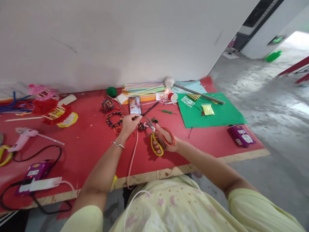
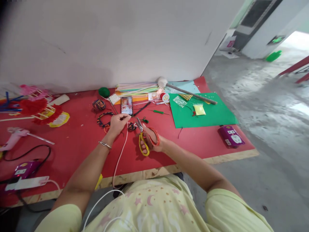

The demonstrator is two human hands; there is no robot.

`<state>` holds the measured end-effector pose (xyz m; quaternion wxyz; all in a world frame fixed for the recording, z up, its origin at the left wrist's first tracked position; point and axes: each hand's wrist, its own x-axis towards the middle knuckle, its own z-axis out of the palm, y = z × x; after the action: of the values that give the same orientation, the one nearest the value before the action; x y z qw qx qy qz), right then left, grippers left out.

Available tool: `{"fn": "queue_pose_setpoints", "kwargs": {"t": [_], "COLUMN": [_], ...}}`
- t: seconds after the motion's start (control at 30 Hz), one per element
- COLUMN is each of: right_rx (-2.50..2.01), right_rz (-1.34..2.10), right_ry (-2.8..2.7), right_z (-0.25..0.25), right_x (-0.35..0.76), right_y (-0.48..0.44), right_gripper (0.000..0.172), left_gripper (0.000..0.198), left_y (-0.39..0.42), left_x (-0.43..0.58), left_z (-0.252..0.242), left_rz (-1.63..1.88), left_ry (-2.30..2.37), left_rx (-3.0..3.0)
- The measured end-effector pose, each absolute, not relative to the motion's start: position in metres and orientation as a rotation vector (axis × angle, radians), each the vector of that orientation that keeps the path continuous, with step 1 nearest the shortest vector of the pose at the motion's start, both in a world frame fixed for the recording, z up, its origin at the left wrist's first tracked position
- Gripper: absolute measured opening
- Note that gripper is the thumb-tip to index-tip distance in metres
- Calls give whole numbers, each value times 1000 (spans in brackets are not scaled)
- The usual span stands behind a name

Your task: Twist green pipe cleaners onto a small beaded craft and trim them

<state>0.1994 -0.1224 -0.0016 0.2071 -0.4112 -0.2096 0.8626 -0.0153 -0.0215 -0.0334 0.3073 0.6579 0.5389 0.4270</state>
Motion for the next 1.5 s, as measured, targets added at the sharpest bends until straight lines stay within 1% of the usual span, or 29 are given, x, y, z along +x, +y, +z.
{"fn": "queue_pose_setpoints", "kwargs": {"t": [0.27,0.43,0.73,0.93,1.33,1.5], "right_rx": [-1170,-1209,-1127,-988,-927,-919], "right_rz": [2272,2233,2269,2298,2369,2383], "right_ry": [-610,-640,-680,-661,-628,-593], "right_z": [-13,-16,-15,-12,-14,-13], "right_x": [188,188,191,192,194,193], "right_y": [-108,-109,-112,-113,-113,-112], "right_gripper": [74,72,70,69,70,70], "left_gripper": [29,23,22,24,23,29], "left_y": [-17,-20,-26,-21,-20,-19], "left_x": [-15,-12,3,0,-1,1], "left_z": [-40,-41,-37,-33,-37,-39], "left_rz": [1064,1072,985,985,938,966], "left_ry": [1405,1350,1010,933,905,887], "left_rx": [1673,1649,1107,860,921,860]}}
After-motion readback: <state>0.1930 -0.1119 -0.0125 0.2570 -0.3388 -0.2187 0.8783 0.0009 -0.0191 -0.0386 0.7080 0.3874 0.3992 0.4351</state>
